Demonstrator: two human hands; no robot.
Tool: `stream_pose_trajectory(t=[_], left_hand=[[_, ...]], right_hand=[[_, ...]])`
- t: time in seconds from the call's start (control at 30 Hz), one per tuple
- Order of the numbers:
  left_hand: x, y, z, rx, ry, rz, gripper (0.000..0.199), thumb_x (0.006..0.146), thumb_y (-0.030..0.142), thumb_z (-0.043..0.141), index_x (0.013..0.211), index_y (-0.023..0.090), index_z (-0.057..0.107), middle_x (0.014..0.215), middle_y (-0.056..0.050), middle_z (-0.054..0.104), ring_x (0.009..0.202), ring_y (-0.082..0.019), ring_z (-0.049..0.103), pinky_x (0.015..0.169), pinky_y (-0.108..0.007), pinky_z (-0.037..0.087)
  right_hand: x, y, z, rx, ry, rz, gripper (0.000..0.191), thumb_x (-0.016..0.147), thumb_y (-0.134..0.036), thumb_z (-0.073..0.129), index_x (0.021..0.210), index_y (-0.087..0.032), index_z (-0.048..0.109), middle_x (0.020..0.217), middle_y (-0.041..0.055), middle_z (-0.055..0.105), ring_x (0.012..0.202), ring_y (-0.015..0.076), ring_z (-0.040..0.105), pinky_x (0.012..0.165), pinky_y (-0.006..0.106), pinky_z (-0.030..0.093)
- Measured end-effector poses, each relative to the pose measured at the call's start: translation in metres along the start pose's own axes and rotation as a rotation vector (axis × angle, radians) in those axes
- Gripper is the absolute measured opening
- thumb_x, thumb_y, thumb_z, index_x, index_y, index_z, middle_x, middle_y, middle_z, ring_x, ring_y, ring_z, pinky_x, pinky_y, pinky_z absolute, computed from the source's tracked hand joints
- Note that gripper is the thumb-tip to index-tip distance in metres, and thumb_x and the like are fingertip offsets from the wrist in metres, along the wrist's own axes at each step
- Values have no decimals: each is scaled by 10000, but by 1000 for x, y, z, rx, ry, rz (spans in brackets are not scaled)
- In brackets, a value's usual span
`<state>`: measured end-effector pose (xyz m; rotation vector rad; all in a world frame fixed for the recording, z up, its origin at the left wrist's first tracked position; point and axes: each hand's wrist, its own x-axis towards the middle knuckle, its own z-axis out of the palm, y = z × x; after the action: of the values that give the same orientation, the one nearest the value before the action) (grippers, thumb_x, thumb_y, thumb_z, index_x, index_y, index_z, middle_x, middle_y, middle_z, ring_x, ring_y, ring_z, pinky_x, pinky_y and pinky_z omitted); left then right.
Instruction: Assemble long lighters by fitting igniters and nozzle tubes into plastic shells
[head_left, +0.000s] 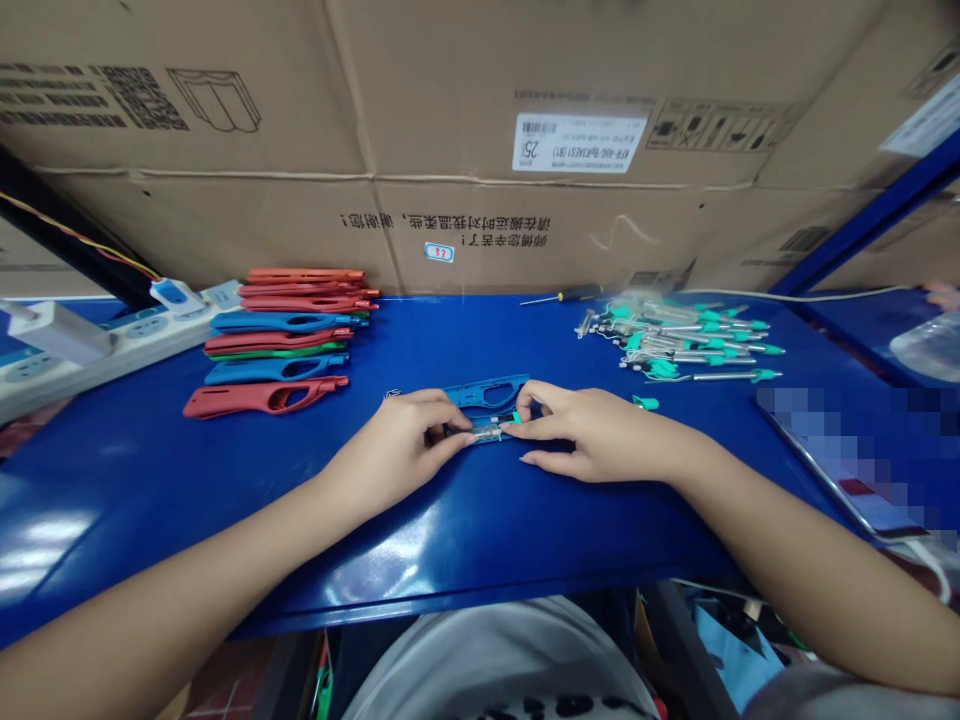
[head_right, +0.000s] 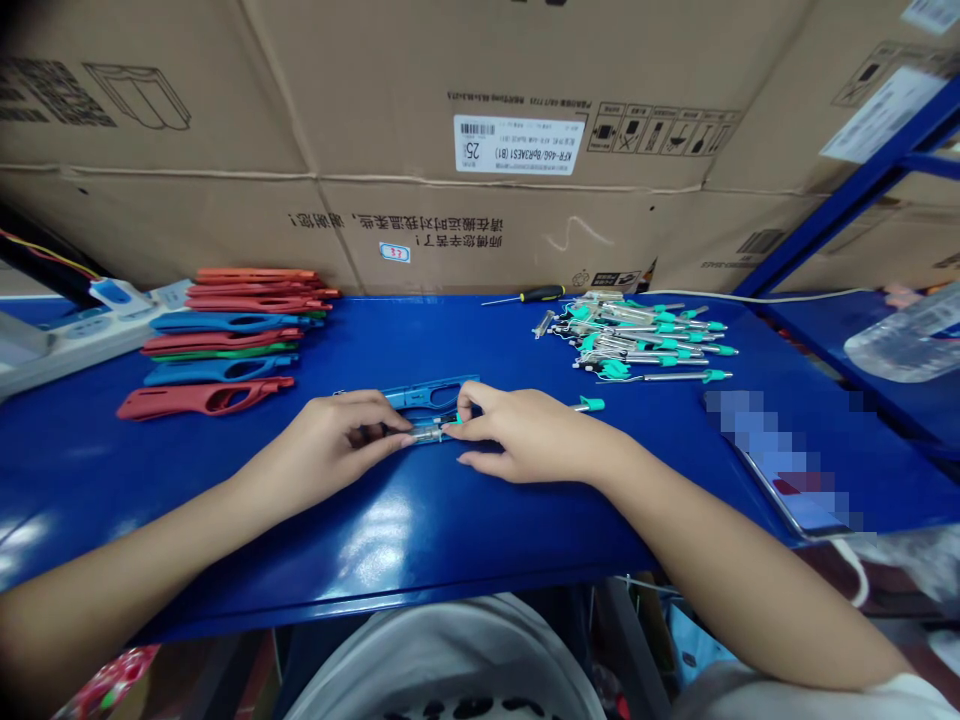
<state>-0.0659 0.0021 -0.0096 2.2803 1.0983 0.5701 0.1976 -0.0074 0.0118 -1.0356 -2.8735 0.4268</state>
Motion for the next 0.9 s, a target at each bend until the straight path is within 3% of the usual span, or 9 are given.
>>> stream_pose_trajectory(t=[0.17, 0.4, 0.57, 0.9], left_hand=[[-1, -1, 0, -2, 2, 12, 83, 906, 214, 684, 904, 187, 762, 825, -16, 677, 679, -126, 610, 626, -245, 464], [-1, -1, 0, -5, 15, 29, 103, 915, 230, 669, 931, 199, 766, 820, -17, 677, 696, -133, 617, 640, -249, 478], [-2, 0, 1, 20, 26, 25, 119, 911, 246, 669, 946, 194, 770, 836, -23, 684, 690, -133, 620, 653, -257, 489], [-2, 0, 1, 30, 21, 27, 135, 910, 221, 661, 986, 197, 770, 864, -21, 709, 679, -126, 627, 642, -253, 499]], right_hand=[[1, 1, 0, 99, 0, 40, 343, 969, -339, 593, 1289, -261, 687, 1255, 98, 575, 943, 207, 641, 796, 329, 491], [-1, 11, -3, 115, 131, 119, 295, 921, -306, 649, 1205, -229, 660, 1203, 69, 607, 767, 138, 590, 684, 272, 441], [0, 21, -4, 164, 58, 140, 101, 921, -256, 654, 993, -193, 683, 975, 36, 677, 784, 151, 594, 657, 253, 398], [3, 25, -5, 195, 63, 88, 105, 938, -201, 624, 934, -183, 727, 970, 47, 705, 842, 171, 635, 725, 279, 438]])
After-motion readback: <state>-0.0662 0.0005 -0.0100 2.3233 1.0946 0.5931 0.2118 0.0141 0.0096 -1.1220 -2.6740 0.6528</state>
